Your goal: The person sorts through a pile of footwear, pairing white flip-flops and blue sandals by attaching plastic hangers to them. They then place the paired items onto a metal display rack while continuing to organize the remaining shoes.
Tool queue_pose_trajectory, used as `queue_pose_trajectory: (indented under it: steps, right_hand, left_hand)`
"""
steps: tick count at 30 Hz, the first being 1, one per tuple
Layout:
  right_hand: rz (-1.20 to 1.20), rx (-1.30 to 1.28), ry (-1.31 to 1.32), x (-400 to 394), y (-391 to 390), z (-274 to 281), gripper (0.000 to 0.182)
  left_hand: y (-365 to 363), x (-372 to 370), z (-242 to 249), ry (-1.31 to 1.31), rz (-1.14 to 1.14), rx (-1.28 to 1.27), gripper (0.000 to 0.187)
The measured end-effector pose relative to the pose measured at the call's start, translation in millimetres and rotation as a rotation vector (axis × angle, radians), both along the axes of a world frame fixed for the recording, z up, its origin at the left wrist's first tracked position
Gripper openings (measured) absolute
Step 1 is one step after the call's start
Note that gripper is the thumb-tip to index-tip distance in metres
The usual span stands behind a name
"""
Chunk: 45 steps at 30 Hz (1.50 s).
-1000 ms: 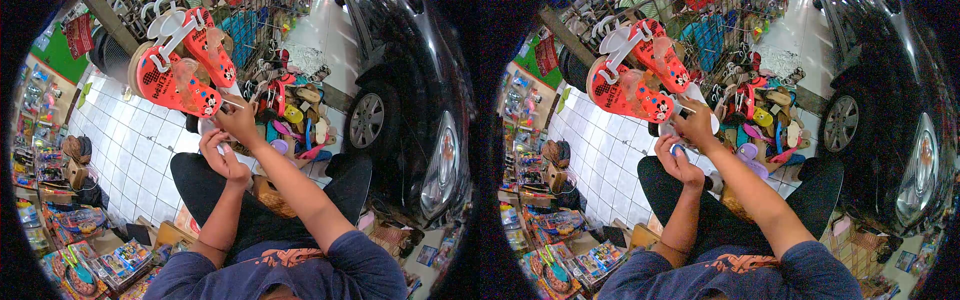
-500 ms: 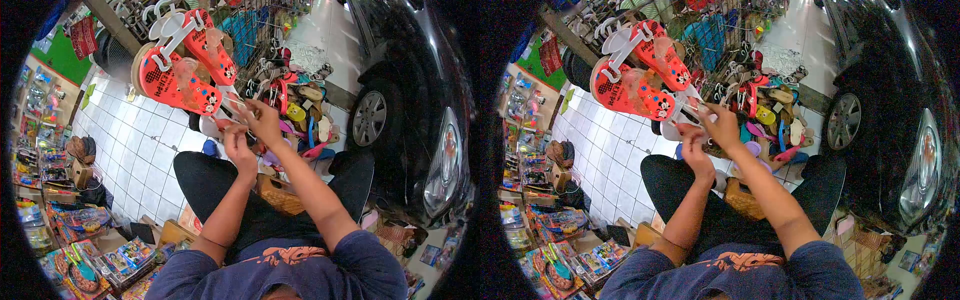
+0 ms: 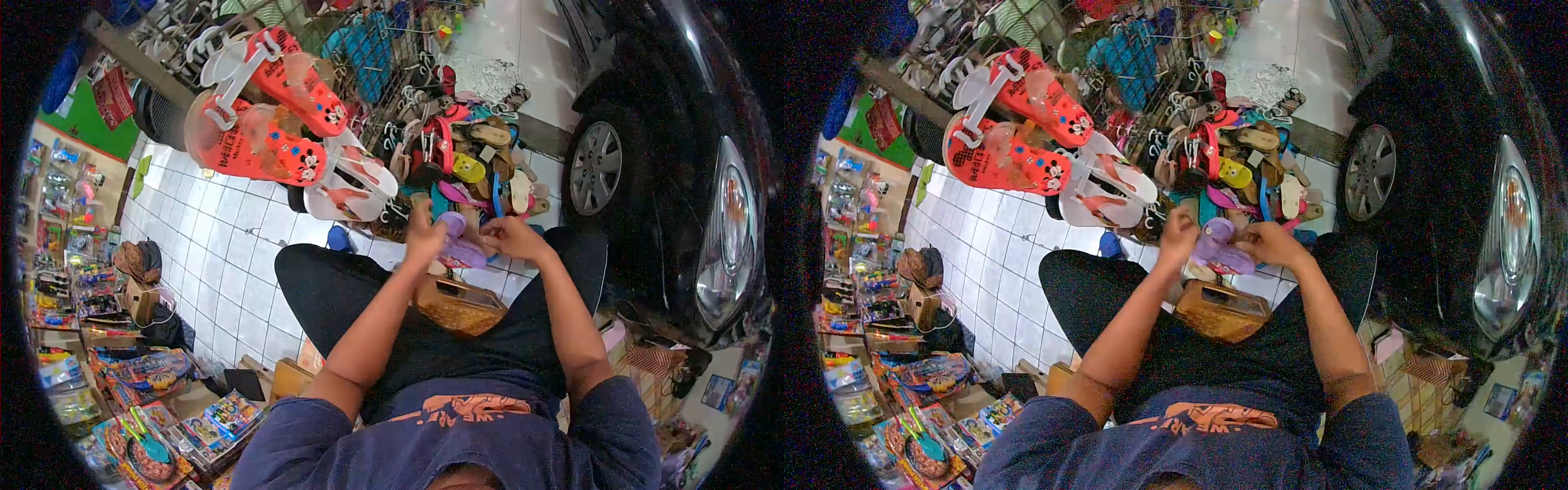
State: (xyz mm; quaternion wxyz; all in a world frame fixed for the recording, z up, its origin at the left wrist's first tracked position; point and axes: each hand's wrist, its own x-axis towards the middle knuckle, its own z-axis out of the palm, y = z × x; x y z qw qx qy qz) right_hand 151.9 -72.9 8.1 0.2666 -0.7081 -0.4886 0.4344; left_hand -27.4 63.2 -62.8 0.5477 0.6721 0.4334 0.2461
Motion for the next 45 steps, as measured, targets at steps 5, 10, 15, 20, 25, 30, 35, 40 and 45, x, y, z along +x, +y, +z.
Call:
queue_pose_trajectory:
  steps: [5, 10, 15, 20, 25, 30, 35, 40, 45]
  right_hand:
    - [0.034, 0.085, 0.001, 3.8, -16.2, -32.1, 0.030]
    - [0.170, 0.033, -0.199, 6.0, -16.2, -34.4, 0.039]
    - [0.201, -0.053, -0.217, 13.1, -18.2, -44.3, 0.042]
    - [0.202, 0.024, -0.209, 16.1, -16.7, -65.6, 0.041]
    - [0.341, -0.003, -0.298, 12.4, -7.3, -88.4, 0.047]
    - [0.355, -0.114, -0.332, 7.4, 5.4, -113.0, 0.055]
    - [0.380, -0.202, -0.283, 7.9, 11.1, -101.2, 0.058]
    - [0.370, -0.190, -0.296, 15.7, 10.9, -89.7, 0.054]
    - [0.322, -0.071, -0.261, 32.9, 6.5, -115.2, 0.049]
  left_hand:
    - [42.4, -14.3, 16.7, 0.050, 0.229, -0.081, 0.053]
    - [49.6, -25.0, 3.5, -0.123, 0.345, -0.252, 0.053]
    - [65.3, -34.4, -27.5, -0.085, 0.367, -0.124, 0.056]
    - [40.4, -21.4, 0.8, 0.011, 0.240, 0.046, 0.060]
    - [28.9, -14.8, -27.7, 0.050, 0.122, -0.013, 0.068]
    - [-20.0, 0.9, -39.3, 0.174, -0.312, 0.004, 0.060]
    - [-67.0, 16.6, -49.3, 0.249, -0.764, 0.095, 0.058]
    - [-71.5, 29.1, -85.9, 0.220, -0.869, -0.019, 0.052]
    - [-40.2, 53.3, -181.4, 0.014, -0.822, 0.117, 0.059]
